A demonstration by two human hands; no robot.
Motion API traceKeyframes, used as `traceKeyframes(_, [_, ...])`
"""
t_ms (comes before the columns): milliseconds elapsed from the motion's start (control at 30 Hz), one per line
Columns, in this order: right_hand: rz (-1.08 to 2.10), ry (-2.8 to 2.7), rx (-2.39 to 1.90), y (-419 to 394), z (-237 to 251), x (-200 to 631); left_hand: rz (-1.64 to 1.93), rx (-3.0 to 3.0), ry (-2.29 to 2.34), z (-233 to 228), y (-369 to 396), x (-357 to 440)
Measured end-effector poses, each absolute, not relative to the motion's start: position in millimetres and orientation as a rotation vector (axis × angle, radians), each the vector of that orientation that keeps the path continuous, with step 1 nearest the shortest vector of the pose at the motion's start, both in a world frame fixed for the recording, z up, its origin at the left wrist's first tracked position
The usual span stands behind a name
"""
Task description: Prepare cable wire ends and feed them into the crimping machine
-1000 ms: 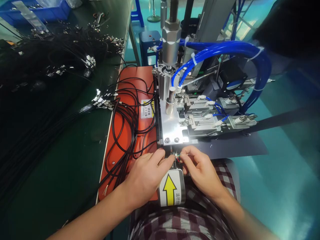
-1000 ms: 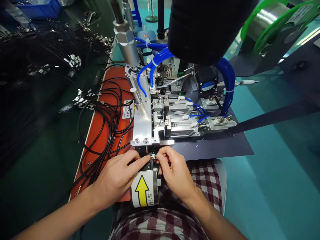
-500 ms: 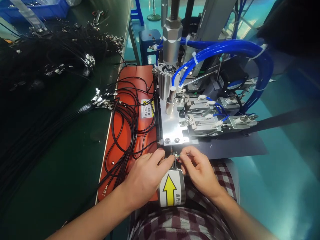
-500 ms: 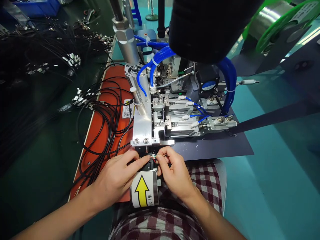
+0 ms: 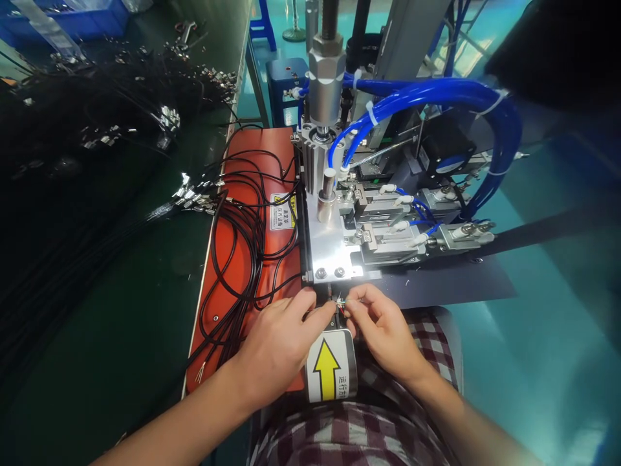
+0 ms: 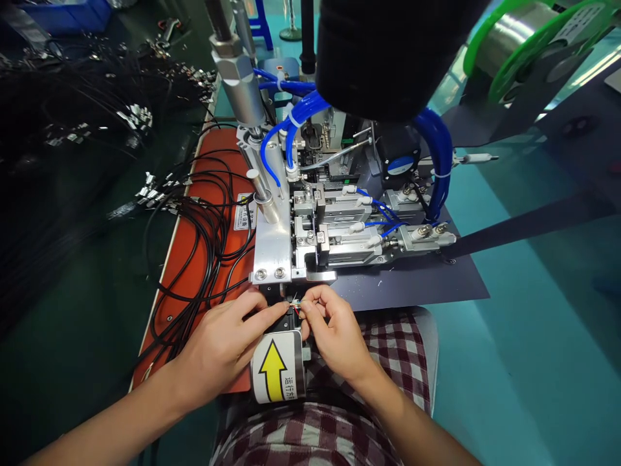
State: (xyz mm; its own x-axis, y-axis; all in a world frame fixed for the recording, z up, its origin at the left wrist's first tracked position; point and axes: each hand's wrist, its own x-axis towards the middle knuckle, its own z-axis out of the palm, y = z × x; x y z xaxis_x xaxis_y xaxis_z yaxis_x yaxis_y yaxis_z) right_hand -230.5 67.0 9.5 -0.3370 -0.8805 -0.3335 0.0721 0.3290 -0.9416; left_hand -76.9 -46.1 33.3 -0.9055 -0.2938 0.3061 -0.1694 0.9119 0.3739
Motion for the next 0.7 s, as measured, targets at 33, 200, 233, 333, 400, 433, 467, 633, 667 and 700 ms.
traceKeyframes(33, [-1.225,1.554,-0.722,66.0,9.7,-230.3,-0.49,0.34,-2.713,33.7,-46.2,-77.0])
traceKeyframes(200, [-1.219,1.482,-0.659,65.3,9.8,-231.9,-0.522,0.33,-2.71,35.0,-46.0,-77.7])
traceKeyframes(233, [-1.191,1.518,-0.695,66.4,9.0,-232.6,-0.527,0.333,-2.712,35.1,-45.7,-77.7])
traceKeyframes(333, [-1.133,1.67,-0.915,70.4,6.2,-234.8,-0.529,0.343,-2.715,35.4,-44.9,-77.1])
traceKeyframes(400, [-1.121,1.747,-1.065,72.2,5.7,-235.8,-0.531,0.343,-2.71,35.9,-44.7,-76.6])
traceKeyframes(433, [-1.118,1.769,-1.124,72.6,6.2,-236.0,-0.534,0.342,-2.708,36.2,-44.7,-76.5])
traceKeyframes(467, [-1.119,1.788,-1.179,72.5,7.0,-236.1,-0.539,0.341,-2.704,36.5,-44.8,-76.6])
traceKeyframes(633, [-1.155,1.773,-1.141,69.8,11.0,-234.4,-0.555,0.333,-2.696,36.4,-45.6,-77.7])
traceKeyframes(667, [-1.16,1.75,-1.088,69.5,10.7,-233.9,-0.559,0.334,-2.694,36.3,-45.9,-77.7])
traceKeyframes(700, [-1.164,1.728,-1.04,69.4,10.0,-233.4,-0.562,0.338,-2.698,36.2,-46.0,-77.5])
